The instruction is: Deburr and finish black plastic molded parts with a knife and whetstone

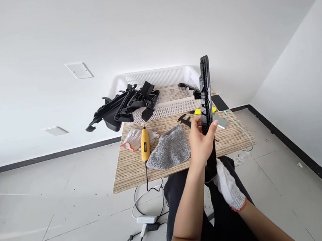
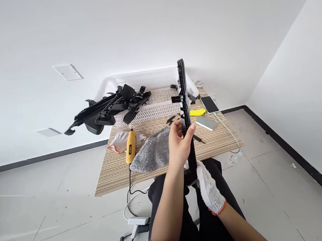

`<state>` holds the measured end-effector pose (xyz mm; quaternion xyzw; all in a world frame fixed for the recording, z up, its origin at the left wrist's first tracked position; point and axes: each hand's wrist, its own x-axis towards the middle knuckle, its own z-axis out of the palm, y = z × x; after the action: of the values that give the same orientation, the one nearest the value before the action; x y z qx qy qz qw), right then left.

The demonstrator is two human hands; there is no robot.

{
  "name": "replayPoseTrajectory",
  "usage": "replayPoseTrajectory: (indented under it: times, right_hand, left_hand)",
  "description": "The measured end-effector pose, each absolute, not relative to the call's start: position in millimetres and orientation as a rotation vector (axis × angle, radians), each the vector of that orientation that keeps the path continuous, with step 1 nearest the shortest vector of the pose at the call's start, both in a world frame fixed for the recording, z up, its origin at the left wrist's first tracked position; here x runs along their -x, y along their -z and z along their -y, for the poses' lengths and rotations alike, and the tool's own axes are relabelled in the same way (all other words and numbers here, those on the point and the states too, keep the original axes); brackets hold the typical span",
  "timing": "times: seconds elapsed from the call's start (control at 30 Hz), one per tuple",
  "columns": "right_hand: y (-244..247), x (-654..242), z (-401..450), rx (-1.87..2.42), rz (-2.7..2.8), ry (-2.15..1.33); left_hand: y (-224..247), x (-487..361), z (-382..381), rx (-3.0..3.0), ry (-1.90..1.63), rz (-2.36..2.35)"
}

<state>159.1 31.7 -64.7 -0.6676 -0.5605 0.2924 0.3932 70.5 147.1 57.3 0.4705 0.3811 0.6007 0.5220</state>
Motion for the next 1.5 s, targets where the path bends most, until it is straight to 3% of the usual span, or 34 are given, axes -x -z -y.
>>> replayPoseTrajectory:
  times: [0.13, 0.23, 0.4, 0.53, 0.63, 0.77, 1.03, 1.23, 1.5]
  right_hand:
    - [65, -166, -36, 1.663, 1.303, -0.840]
    - [52, -169, -42, 1.629, 1.293, -0.911]
    - [23, -174, -57, 1.509, 1.322, -1.309]
    - [4, -195, -91, 1.626, 1.241, -0.966]
    - [-10, -206, -133, 1.845, 1.601, -0.598]
    - [-27, -196, -186, 2.180, 2.103, -0.407]
    - [-39, -178, -228, 2.285, 2.363, -0.371]
    - [-44, -204, -230, 2.233, 2.630, -0.577]
    - [-47, -239, -214, 2.035, 2.336, -0.219]
  left_hand:
    - [-57, -65, -147, -1.114, -1.444, -0.917]
    - [-52, -57, -153, -1.019, -1.250, -0.635]
    - [-30, -51, -174, -0.707, -1.074, -0.397]
    - [-12, -51, -190, -0.628, -1.237, -0.579]
    - [-4, -54, -198, -0.770, -1.253, -0.741]
    - [-1, -60, -206, -0.772, -1.181, -0.788]
    - [3, -38, -221, -0.683, -1.200, -0.859]
    - [-1, -25, -218, -0.637, -1.287, -0.861]
    - [1, -26, -216, -0.664, -1.272, -0.868]
